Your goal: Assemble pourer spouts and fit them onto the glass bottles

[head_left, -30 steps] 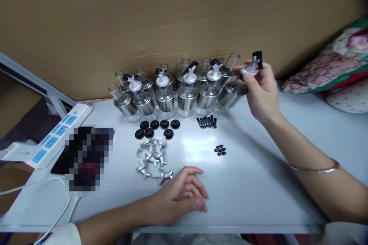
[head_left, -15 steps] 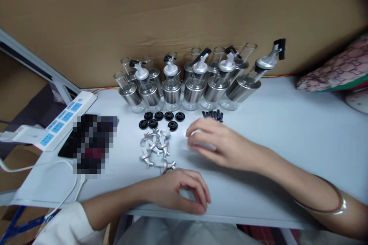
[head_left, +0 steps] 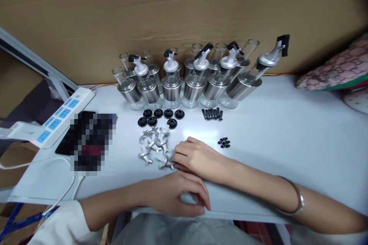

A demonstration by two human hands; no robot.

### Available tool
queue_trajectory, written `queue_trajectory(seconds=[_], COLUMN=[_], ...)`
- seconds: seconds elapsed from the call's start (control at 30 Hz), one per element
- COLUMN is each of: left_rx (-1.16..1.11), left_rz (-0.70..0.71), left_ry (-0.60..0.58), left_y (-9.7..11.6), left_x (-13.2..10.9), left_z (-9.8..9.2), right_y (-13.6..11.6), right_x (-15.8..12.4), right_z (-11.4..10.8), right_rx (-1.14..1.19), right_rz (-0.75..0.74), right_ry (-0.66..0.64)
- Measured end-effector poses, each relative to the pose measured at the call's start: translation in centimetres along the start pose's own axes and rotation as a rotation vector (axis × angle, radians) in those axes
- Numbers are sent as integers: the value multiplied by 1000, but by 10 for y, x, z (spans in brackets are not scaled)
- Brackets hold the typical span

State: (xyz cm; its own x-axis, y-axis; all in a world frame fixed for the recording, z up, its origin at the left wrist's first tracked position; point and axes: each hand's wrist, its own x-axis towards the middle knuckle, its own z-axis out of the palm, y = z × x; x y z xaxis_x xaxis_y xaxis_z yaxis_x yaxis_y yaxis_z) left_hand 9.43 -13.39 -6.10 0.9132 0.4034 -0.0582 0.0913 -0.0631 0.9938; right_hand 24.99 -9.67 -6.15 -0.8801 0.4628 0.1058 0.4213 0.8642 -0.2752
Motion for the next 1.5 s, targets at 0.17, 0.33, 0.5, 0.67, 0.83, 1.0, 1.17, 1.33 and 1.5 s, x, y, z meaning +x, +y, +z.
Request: queue_trajectory(seconds=[0.17, 0.33, 0.5, 0.67, 0.83, 1.0, 1.17, 1.33, 1.5], left_rx=[14, -84, -431, -655, -671, -658, -688, -639, -603], left_rz=[-29, -141, -250, -118, -145, -184, -245, -270, -292], left_ry=[7, 22, 152, 462, 376, 381, 409, 389, 381], left_y=[0, 3, -4, -15, -15, -13, -12, -10, -8], left_x=[1, 0, 0, 7, 9, 9, 10, 10, 10], left_z=[-1, -3, 0, 5, 2, 1, 2, 0, 0], right_y=[8, 16, 23, 25, 22, 20, 20, 20, 19], right_x=[-5, -16, -36, -50, -49, -49, -48, -48, -47], right_z=[-10, -34, -43, -33, -32, -34, -31, -31, -31], right_rx=[78, 342, 661, 859, 783, 697, 623, 543, 515], right_rz=[-7, 93, 283, 447, 423, 396, 352, 326, 320], right_ry=[55, 81, 248, 304, 275, 234, 191, 216, 261])
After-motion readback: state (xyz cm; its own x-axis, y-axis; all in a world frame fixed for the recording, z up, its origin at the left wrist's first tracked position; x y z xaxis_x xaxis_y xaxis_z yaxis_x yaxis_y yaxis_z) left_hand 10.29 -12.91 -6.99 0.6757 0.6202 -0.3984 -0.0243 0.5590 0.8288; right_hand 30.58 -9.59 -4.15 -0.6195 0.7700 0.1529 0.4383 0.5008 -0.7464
